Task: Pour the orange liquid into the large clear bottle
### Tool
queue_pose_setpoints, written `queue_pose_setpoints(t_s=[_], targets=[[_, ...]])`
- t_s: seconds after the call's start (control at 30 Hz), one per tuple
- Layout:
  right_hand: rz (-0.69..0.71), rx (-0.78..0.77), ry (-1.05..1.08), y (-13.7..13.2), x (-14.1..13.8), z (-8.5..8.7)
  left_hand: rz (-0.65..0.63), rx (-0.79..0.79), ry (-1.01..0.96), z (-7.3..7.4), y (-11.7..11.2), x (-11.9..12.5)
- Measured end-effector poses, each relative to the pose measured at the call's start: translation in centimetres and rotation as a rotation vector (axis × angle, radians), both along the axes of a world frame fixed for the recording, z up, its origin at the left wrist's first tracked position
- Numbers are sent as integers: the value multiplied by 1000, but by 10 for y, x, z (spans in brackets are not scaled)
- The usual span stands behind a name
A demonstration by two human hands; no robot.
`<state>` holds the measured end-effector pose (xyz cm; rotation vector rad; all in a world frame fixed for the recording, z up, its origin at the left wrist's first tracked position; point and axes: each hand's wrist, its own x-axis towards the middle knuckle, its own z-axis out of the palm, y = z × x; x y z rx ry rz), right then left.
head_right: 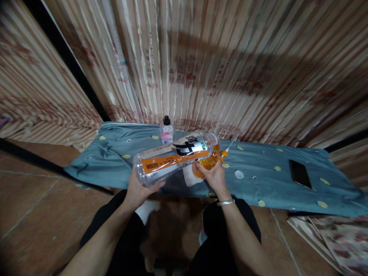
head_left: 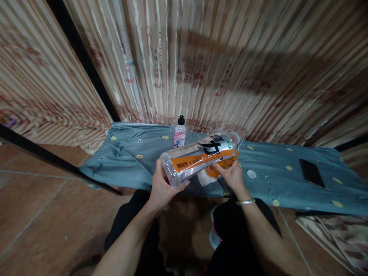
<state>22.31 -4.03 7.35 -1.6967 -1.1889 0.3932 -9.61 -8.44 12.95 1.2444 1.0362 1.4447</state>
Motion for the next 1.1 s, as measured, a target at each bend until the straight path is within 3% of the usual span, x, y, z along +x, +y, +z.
queue_pose_setpoints(t_s=[1.1], targets=[[-8, -5, -30, 1, 2, 0, 0, 1, 1, 2, 0, -1]])
